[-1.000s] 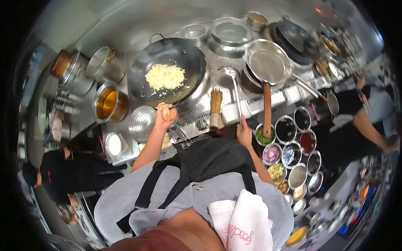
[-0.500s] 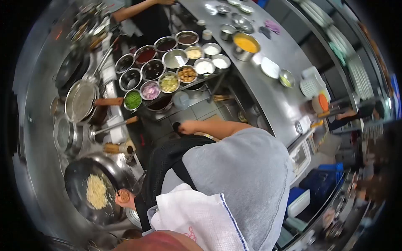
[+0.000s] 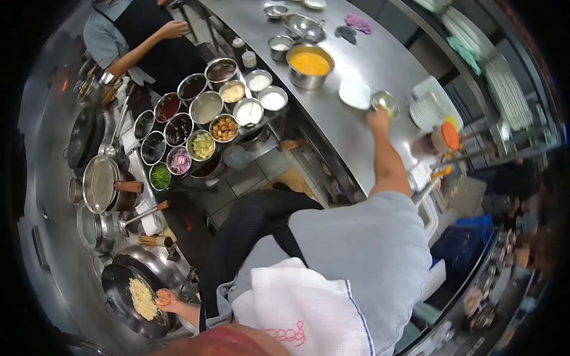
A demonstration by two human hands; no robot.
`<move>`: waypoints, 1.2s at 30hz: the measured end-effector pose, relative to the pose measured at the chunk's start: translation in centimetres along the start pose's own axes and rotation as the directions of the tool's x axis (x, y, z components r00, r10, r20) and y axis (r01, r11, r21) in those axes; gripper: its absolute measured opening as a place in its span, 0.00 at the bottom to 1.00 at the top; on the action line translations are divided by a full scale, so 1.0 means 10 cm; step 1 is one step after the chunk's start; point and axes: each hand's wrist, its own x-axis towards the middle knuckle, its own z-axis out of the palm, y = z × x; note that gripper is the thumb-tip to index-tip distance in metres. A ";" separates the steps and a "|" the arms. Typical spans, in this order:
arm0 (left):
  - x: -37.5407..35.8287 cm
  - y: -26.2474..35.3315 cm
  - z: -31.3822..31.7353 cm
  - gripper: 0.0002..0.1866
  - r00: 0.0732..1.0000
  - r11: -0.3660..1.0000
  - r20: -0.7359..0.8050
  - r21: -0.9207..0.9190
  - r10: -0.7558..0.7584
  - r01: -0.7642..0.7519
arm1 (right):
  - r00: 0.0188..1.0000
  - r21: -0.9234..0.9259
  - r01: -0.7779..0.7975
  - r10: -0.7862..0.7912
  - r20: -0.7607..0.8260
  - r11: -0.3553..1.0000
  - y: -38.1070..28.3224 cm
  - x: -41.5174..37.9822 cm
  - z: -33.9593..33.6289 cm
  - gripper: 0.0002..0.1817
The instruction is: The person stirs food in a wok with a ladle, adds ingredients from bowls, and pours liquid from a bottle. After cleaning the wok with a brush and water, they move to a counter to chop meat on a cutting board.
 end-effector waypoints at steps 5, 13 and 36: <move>0.14 0.11 0.01 0.12 0.997 0.996 -0.049 -0.055 0.062 -0.065 | 0.946 -0.404 -0.014 0.143 0.291 0.915 0.28 0.35 -0.09 0.19; -0.02 -0.11 -0.05 0.11 0.995 0.995 -0.014 0.031 0.095 -0.094 | 0.951 -0.363 0.070 0.048 0.305 0.929 0.16 0.15 -0.17 0.08; -0.55 -0.25 0.04 0.07 0.988 0.975 -0.025 -0.155 0.155 -0.157 | -0.428 0.691 -0.715 -0.849 -0.309 0.109 -6.70 -5.12 -2.30 0.07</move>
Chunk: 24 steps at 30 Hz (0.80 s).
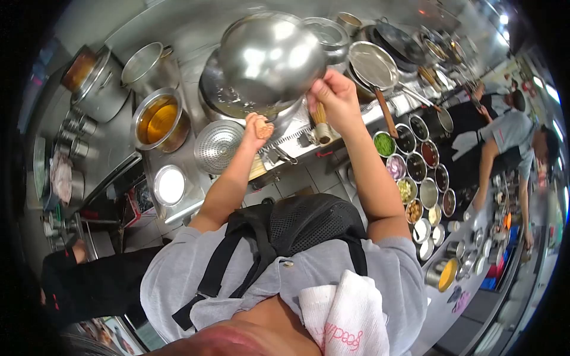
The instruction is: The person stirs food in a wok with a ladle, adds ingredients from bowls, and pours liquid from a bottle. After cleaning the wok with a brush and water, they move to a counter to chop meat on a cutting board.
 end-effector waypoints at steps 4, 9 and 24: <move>0.13 -0.02 -0.13 0.09 0.994 1.000 0.110 -0.025 -0.012 0.015 | 0.947 0.551 -0.255 0.320 -0.023 0.795 0.89 0.56 -0.17 0.04; 0.05 -0.06 0.06 0.08 0.998 1.000 -0.061 -0.024 0.005 -0.006 | 0.992 0.630 -0.085 0.123 -0.016 0.772 0.33 0.82 -0.30 0.05; 0.20 0.20 -0.04 0.08 0.985 0.985 0.064 0.074 -0.159 0.154 | -0.199 -0.142 -0.906 -0.696 -0.690 0.399 -0.97 -6.51 -1.26 0.16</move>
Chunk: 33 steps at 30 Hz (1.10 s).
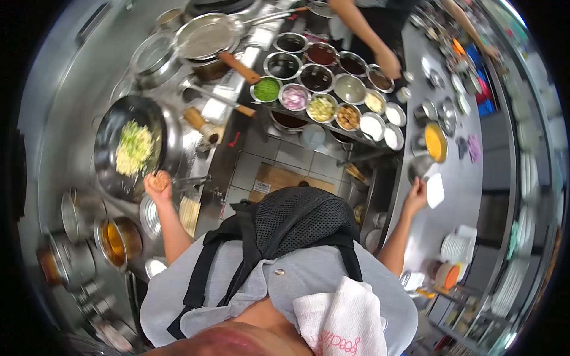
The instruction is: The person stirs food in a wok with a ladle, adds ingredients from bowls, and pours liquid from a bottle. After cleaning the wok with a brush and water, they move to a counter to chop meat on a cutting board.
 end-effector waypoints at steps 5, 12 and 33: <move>0.12 -0.01 0.21 0.09 0.986 0.998 -0.167 0.060 0.004 0.006 | 0.958 -0.642 -0.281 0.166 -0.234 0.713 0.86 -0.83 -1.36 0.12; 0.43 0.12 0.18 0.11 0.983 0.994 -0.183 0.113 0.030 -0.009 | 0.933 -0.541 -0.332 0.183 -0.311 0.772 1.23 -1.35 -1.23 0.31; -2.55 -2.61 -0.10 0.17 0.977 0.770 -0.213 0.625 0.009 0.129 | 0.914 -0.165 0.045 0.026 0.404 0.985 0.45 3.71 3.16 0.40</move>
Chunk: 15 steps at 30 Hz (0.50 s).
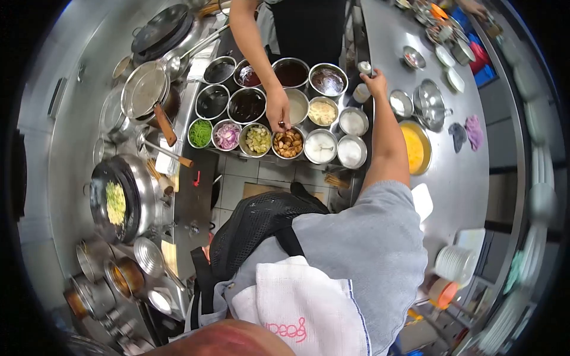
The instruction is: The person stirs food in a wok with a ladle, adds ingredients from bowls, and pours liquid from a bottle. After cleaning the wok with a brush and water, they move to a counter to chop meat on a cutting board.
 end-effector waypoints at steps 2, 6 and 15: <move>-0.07 -0.20 -0.11 0.16 0.999 0.998 -0.027 0.036 -0.043 0.044 | 0.999 -0.064 0.039 -0.037 0.036 0.997 0.09 0.21 0.17 0.42; 0.06 -0.74 0.18 0.15 0.986 0.984 -0.101 0.102 -0.132 0.143 | 0.983 -0.146 0.096 -0.070 0.172 0.985 0.20 0.53 0.33 0.44; -0.48 -1.55 -0.76 0.13 0.906 0.911 -0.220 0.124 -0.362 0.394 | 0.943 0.181 0.331 -0.324 -0.069 0.926 -0.10 0.26 -0.25 0.31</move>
